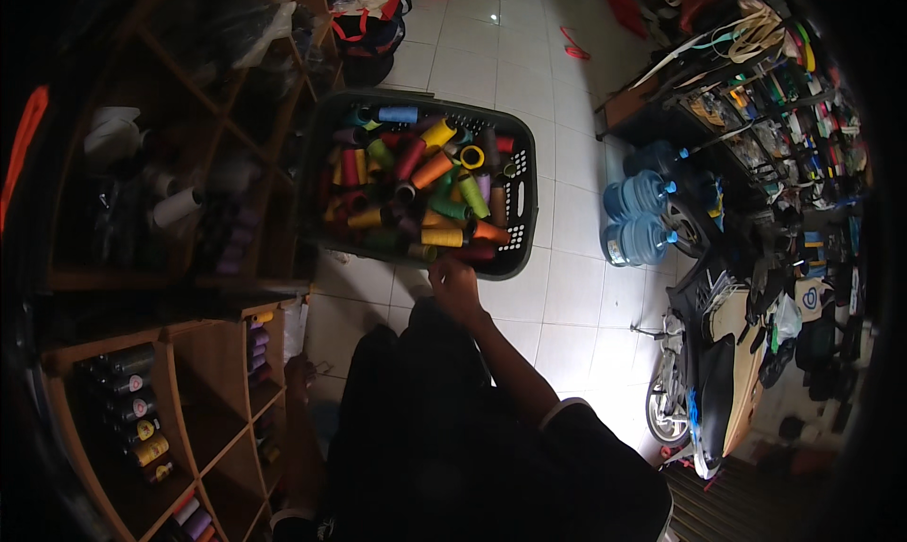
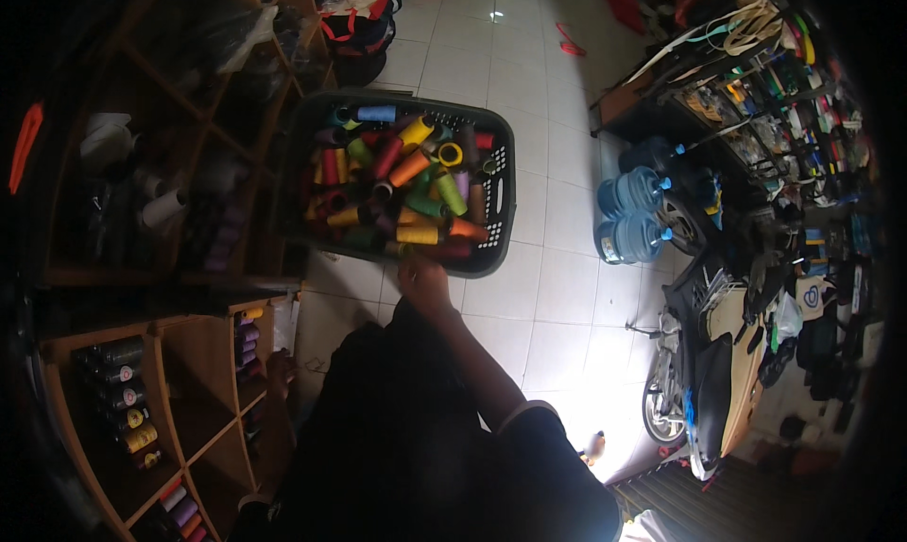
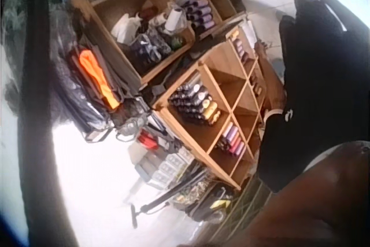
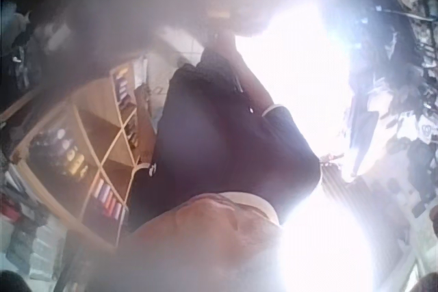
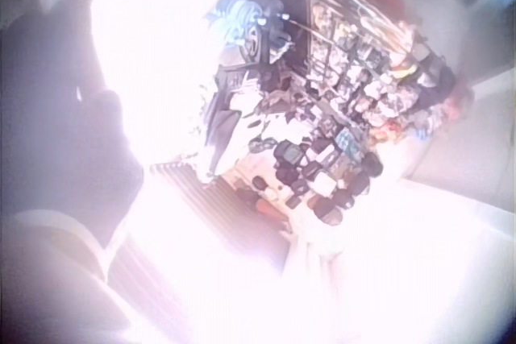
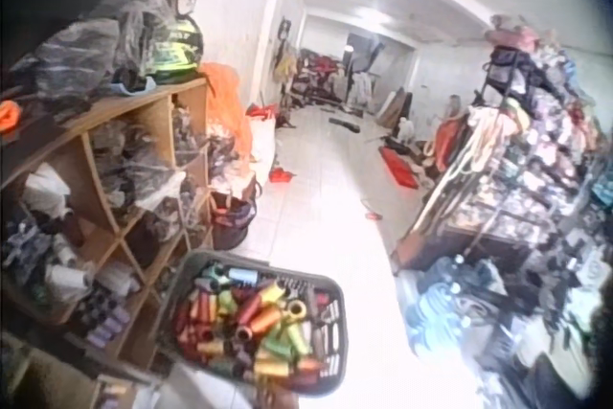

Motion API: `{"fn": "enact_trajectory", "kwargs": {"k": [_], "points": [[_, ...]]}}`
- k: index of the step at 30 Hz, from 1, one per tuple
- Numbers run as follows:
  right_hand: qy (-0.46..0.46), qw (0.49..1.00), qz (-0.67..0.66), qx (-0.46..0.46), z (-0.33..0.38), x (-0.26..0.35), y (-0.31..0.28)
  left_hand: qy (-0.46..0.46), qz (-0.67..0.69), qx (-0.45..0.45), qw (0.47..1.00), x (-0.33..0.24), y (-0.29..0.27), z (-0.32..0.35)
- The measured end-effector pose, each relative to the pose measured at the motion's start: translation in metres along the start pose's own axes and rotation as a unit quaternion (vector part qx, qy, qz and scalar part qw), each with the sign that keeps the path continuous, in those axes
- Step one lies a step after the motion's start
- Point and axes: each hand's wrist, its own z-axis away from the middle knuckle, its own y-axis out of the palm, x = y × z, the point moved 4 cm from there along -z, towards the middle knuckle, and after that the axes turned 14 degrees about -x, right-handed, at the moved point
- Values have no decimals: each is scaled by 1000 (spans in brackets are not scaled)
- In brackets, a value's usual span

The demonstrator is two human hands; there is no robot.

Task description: The person picks up thread spools from a black basket, briefly handles them, and places them onto a wooden shelf. The person repeats this process with multiple spools of different colors.

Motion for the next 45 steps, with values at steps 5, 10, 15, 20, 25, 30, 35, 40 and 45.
{"fn": "enact_trajectory", "kwargs": {"k": [5, 10, 15, 20, 25, 30, 35, 40, 45], "points": [[-109, 991, -8, -82, -93, -50, 12, -118, 70, -10, 991, 62, 14, 50], [-17, 982, 164, -92, -193, -71, 16, -114, 50, -78, 989, 128, 49, 107], [76, 971, 225, -29, -245, -91, 59, -68, -45, -120, 989, 158, 71, 139], [65, 975, 185, -107, -265, -91, 75, -135, -5, -147, 980, 150, 85, 155], [14, 989, 118, -84, -281, -92, 90, -174, 49, -197, 964, 106, 101, 175], [-3, 998, -1, -68, -268, -85, 82, -199, -6, -203, 959, 84, 108, 172], [53, 982, -62, -168, -229, -55, 35, -204, 20, -177, 962, 95, 111, 148], [108, 984, -136, 34, -204, -48, 40, -202, 17, -168, 965, 88, 119, 147], [-8, 997, 66, -44, -220, -75, 35, -193, 18, -181, 964, 75, 129, 152]]}}
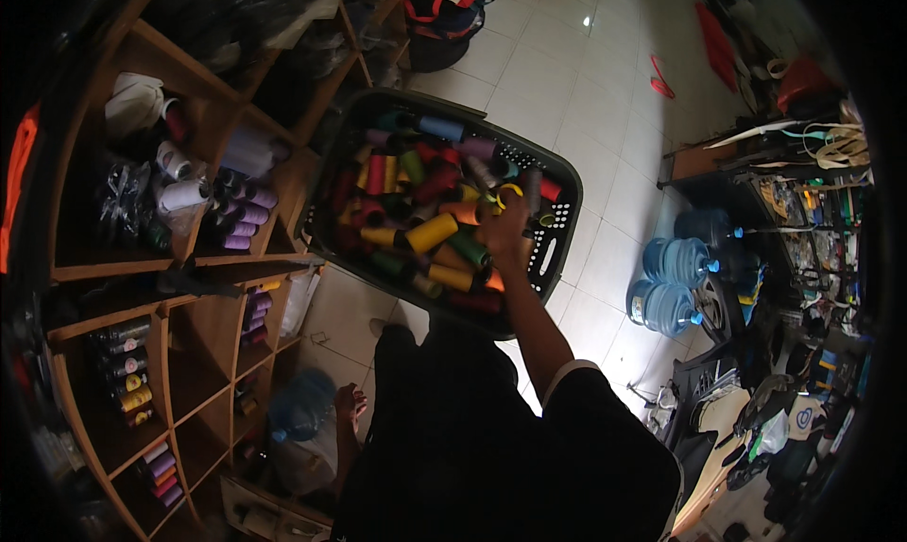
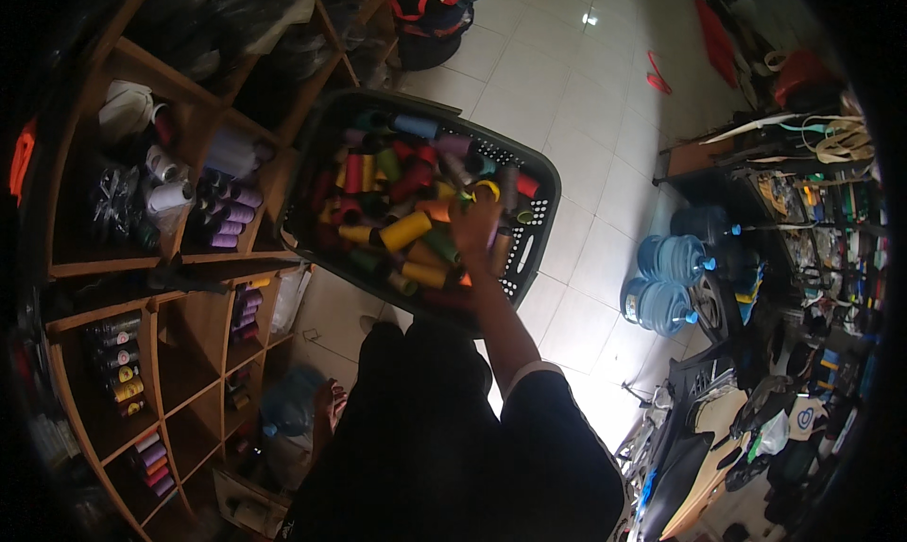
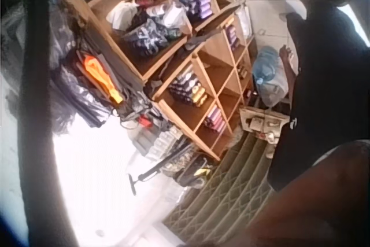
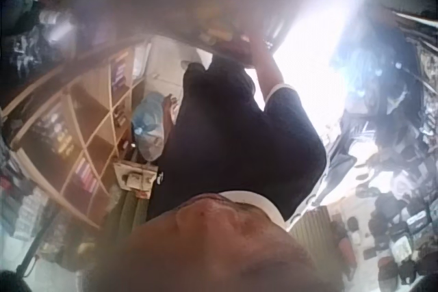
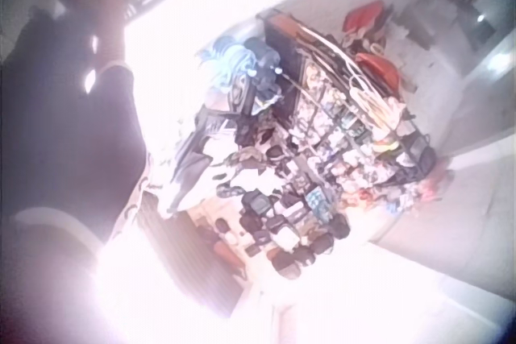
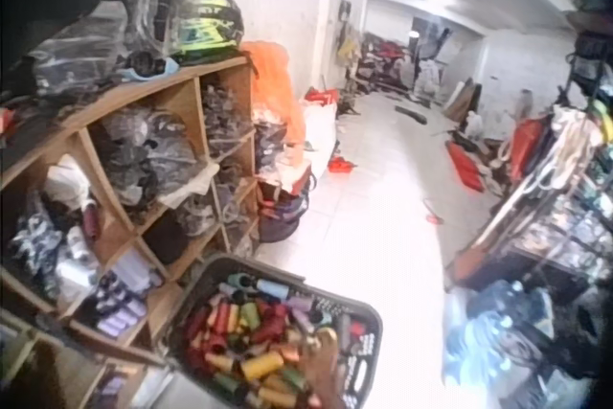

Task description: The person picks up thread spools from a black basket, briefly handles them, and places them onto a wooden shelf. The person repeats this process with multiple spools of different colors.

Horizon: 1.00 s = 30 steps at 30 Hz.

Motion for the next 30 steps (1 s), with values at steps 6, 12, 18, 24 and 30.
{"fn": "enact_trajectory", "kwargs": {"k": [6, 12, 18, 24, 30], "points": [[8, 975, 214, -54, -64, -18, 0, -30, -8, 8, 999, 29, 2, -23], [-8, 956, 292, 4, -83, -45, 15, -17, 10, 4, 1000, 36, 4, -16], [-19, 973, 224, -48, -88, -56, 4, -3, 66, 8, 998, 34, 5, -24], [-59, 987, 0, -152, -59, -22, -48, 125, 109, 4, 986, -35, 5, 3], [161, 911, -377, -39, -5, 35, -75, 402, 92, 66, 909, -168, 27, 100]]}}
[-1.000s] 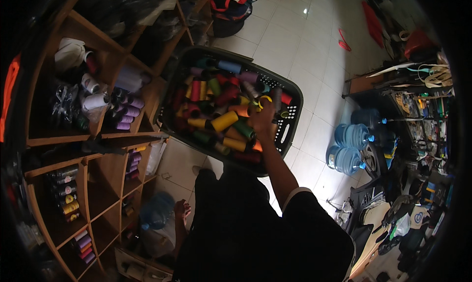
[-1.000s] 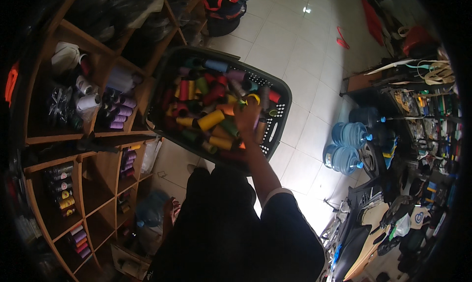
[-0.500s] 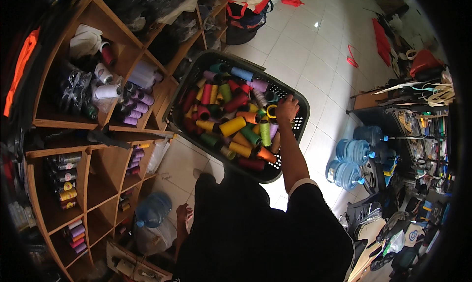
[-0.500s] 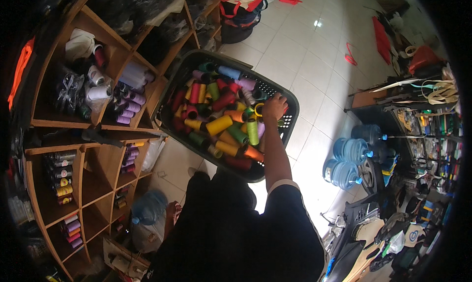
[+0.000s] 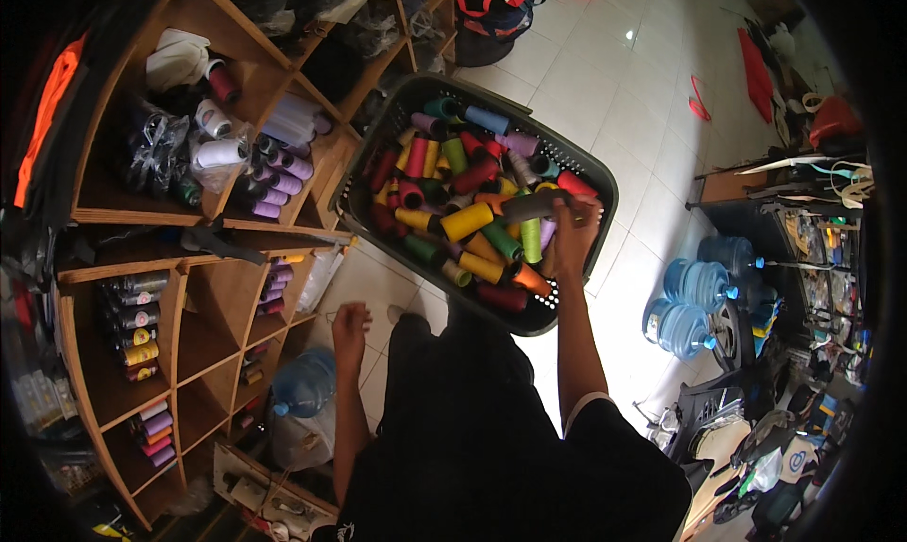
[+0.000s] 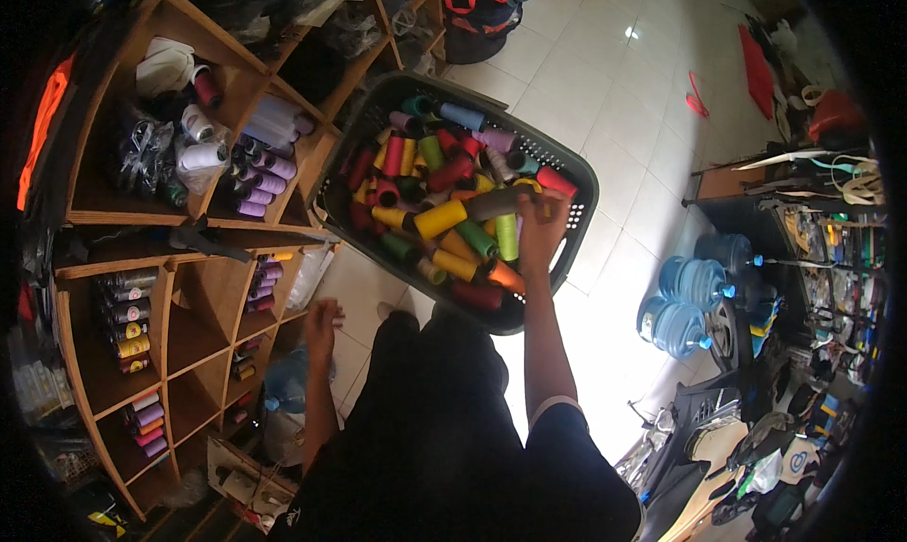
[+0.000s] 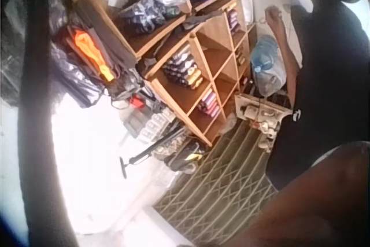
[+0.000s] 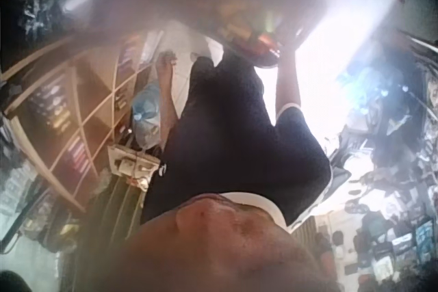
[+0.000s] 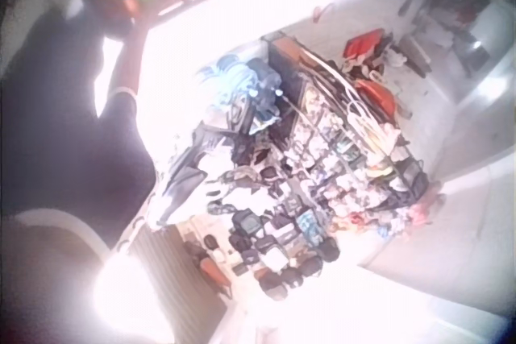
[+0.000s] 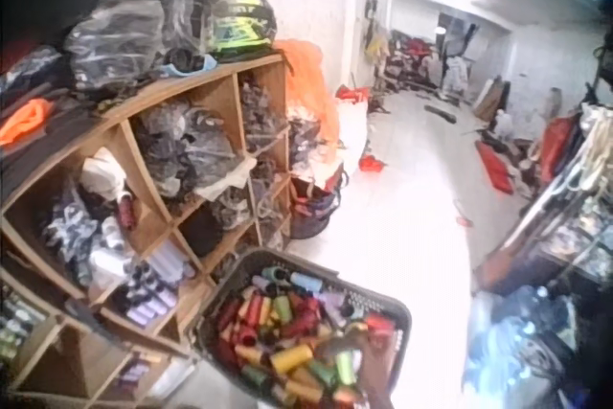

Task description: The person picks up thread spools from a black basket, briefly handles them, and places them onto a wooden shelf. The person repeats this process with multiple spools of different colors.

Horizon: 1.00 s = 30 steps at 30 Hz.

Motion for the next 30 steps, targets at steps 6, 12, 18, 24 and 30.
{"fn": "enact_trajectory", "kwargs": {"k": [6, 12, 18, 24, 30], "points": [[231, 922, -157, 269, 81, 71, 47, -69, 230, 270, 932, -157, 68, 34], [26, 951, -109, 288, 111, 127, 71, -71, 340, 328, 879, -185, 71, 60], [-209, 920, 66, 326, 138, 179, 64, -77, 451, 230, 859, -196, 67, 62], [-234, 917, 79, 314, 156, 182, 71, -8, 446, 176, 878, -207, 60, 59], [-226, 918, 72, 318, 157, 169, 76, 104, 381, 128, 910, -214, 56, 58]]}}
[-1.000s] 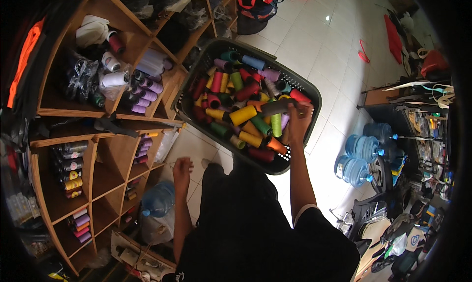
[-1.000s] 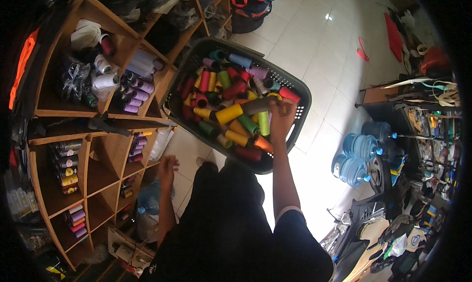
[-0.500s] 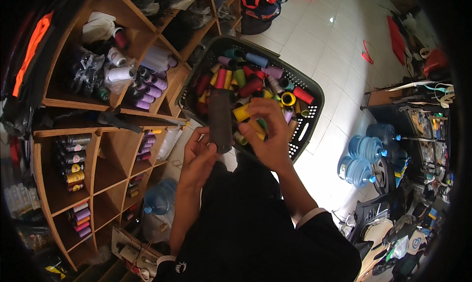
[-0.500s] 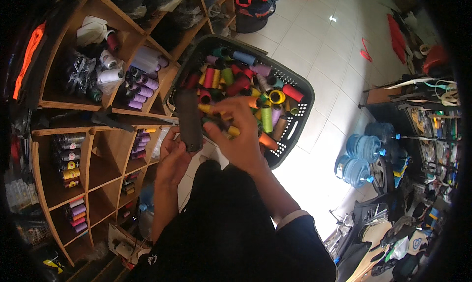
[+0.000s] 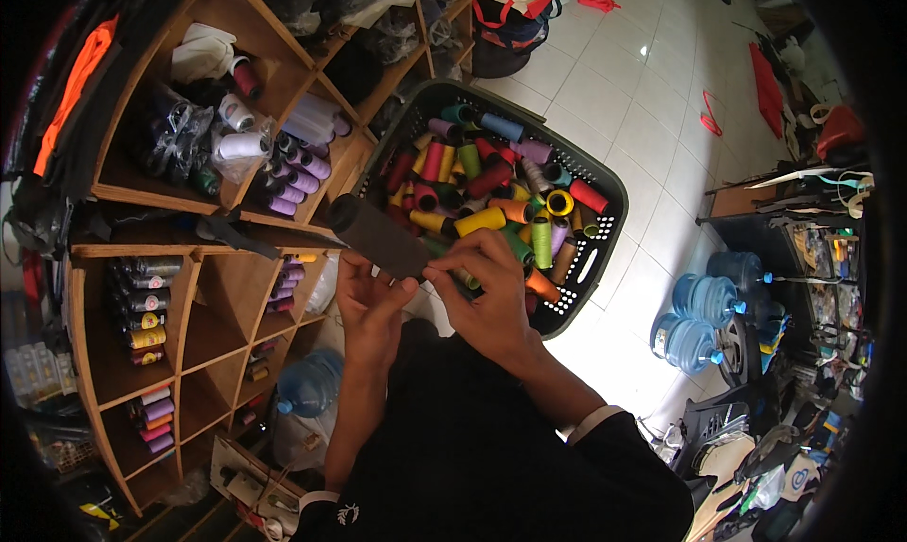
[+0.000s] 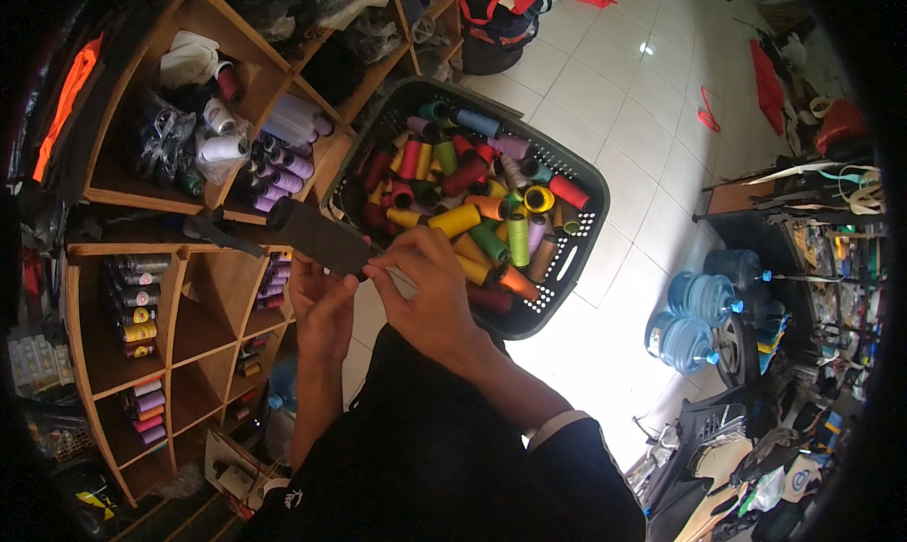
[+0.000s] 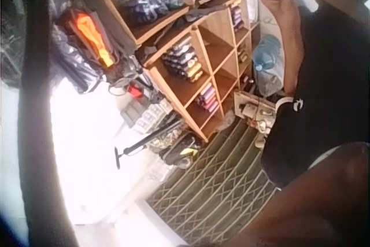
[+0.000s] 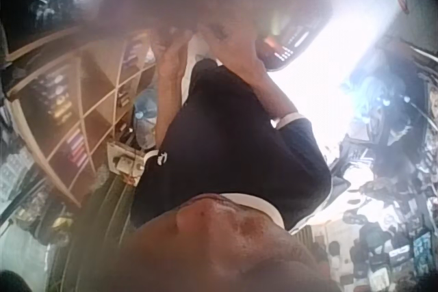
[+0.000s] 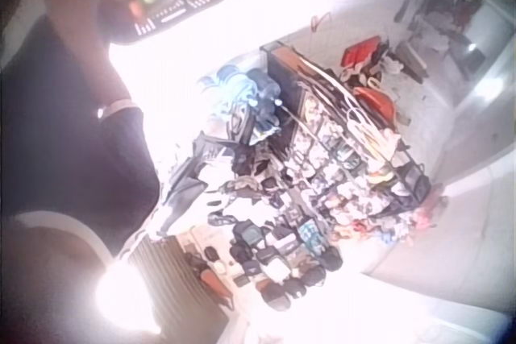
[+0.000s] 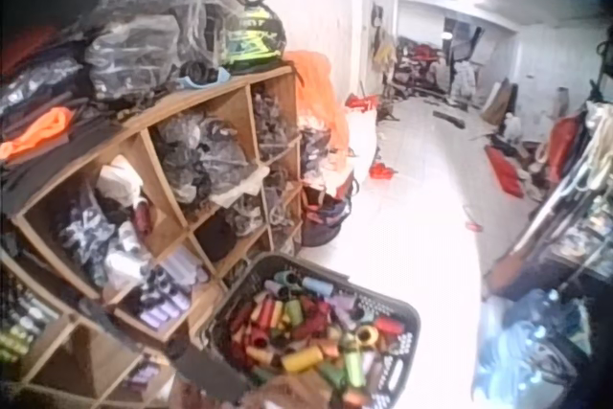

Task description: The person picks up thread spools from a black basket, briefly handles them, and places them onto a wooden shelf. The person repeats this process with multiple spools of different colors.

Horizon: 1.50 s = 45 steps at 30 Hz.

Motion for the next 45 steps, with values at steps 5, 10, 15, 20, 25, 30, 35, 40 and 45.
{"fn": "enact_trajectory", "kwargs": {"k": [5, 10, 15, 20, 25, 30, 35, 40, 45], "points": [[137, 980, -144, -1, 0, -30, 2, -2, 11, 4, 1000, 3, -4, -3], [183, 982, 51, 1, -13, -141, -38, -47, 68, -11, 996, -2, -5, -1], [197, 908, 368, 24, -5, -281, -80, -77, 50, -24, 995, 1, -18, -2], [128, 983, 125, 35, -13, -186, -60, -88, 61, -11, 994, -4, -25, 1], [134, 983, -104, 77, -20, -49, -11, -33, 26, -8, 999, -7, -21, 4], [42, 987, -156, 20, -20, 13, 15, 71, -78, -47, 993, -22, -7, 9], [-4, 989, -150, -4, -23, 29, 21, 183, -141, -87, 969, -32, -1, 18], [230, 934, -271, 20, -15, 17, 33, 287, -193, -121, 930, -36, 1, 24], [248, 906, -341, 28, -14, 6, 41, 323, -237, -138, 906, -39, 0, 27]]}}
